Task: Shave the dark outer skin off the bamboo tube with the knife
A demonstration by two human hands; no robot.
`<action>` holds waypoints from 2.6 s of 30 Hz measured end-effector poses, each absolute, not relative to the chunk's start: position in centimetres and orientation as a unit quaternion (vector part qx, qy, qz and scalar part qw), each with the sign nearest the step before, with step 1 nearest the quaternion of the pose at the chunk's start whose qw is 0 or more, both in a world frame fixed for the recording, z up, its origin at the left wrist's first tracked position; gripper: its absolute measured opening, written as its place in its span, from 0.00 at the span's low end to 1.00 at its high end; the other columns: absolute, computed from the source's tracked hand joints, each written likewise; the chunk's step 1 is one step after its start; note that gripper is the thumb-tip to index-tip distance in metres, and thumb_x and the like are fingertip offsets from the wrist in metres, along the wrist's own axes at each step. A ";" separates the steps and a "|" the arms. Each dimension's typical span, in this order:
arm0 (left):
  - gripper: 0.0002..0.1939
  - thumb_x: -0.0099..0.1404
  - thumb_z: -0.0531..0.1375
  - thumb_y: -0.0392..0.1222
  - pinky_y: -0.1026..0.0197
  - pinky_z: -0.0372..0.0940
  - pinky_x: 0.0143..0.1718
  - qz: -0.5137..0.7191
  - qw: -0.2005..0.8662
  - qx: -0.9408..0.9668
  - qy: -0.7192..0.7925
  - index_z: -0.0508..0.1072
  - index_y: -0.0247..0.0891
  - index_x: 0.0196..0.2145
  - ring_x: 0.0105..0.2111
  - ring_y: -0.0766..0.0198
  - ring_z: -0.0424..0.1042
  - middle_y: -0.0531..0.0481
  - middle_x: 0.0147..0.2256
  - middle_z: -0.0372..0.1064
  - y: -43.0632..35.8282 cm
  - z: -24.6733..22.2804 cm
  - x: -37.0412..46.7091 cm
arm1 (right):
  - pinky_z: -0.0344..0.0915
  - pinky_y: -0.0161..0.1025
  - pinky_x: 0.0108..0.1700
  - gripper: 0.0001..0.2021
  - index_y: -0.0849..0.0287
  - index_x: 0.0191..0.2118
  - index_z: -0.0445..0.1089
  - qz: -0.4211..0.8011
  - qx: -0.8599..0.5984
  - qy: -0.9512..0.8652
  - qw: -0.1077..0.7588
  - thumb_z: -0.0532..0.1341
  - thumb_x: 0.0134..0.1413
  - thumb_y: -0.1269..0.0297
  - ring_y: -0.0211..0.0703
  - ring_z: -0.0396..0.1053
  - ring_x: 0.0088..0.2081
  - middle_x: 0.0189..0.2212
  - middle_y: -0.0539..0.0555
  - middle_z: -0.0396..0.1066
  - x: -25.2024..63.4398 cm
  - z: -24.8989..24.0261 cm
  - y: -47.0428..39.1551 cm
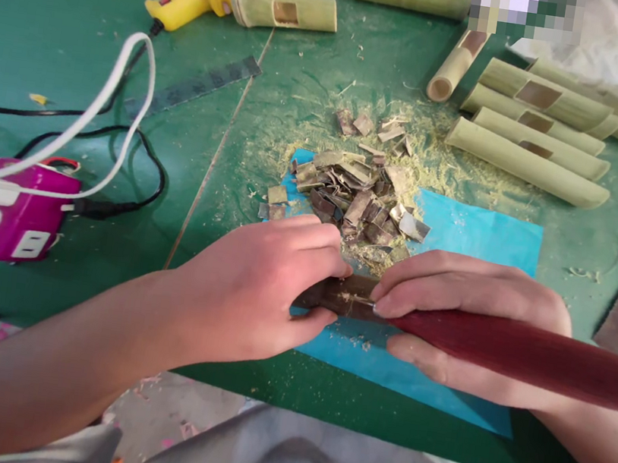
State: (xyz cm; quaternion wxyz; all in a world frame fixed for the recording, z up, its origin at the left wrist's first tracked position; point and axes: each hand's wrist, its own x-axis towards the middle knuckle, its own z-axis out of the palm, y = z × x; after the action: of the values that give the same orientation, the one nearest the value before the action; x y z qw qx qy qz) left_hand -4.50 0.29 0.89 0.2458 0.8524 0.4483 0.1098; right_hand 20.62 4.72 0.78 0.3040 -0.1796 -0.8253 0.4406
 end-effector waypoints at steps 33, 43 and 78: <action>0.04 0.66 0.59 0.35 0.58 0.64 0.38 0.097 0.243 0.853 0.452 0.74 0.38 0.36 0.38 0.59 0.71 0.48 0.37 0.71 0.2 1.6 -4.4 | 0.74 0.24 0.51 0.06 0.63 0.42 0.78 0.439 -0.181 -0.823 0.312 0.71 0.59 0.69 0.32 0.80 0.42 0.40 0.54 0.81 20.8 0.8 4.7; 0.05 0.68 0.57 0.36 0.58 0.62 0.36 0.116 0.243 0.855 0.443 0.74 0.38 0.37 0.36 0.60 0.69 0.49 0.35 0.70 0.1 1.1 -4.5 | 0.73 0.23 0.51 0.05 0.65 0.41 0.78 0.425 -0.181 -0.825 0.325 0.69 0.59 0.72 0.31 0.79 0.43 0.39 0.55 0.80 20.5 0.7 4.1; 0.08 0.66 0.61 0.37 0.58 0.63 0.38 0.134 0.259 0.852 0.435 0.75 0.39 0.44 0.38 0.59 0.71 0.49 0.38 0.71 0.4 0.7 -5.0 | 0.76 0.30 0.34 0.08 0.57 0.33 0.75 0.320 -0.251 -0.810 0.422 0.64 0.51 0.77 0.35 0.76 0.30 0.29 0.50 0.76 20.6 0.5 3.0</action>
State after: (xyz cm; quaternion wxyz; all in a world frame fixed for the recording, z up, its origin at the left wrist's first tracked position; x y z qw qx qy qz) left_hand -4.97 0.37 0.66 0.2587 0.8517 0.4354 0.1344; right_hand 20.59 3.02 0.51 0.4221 -0.2512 -0.8103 0.3196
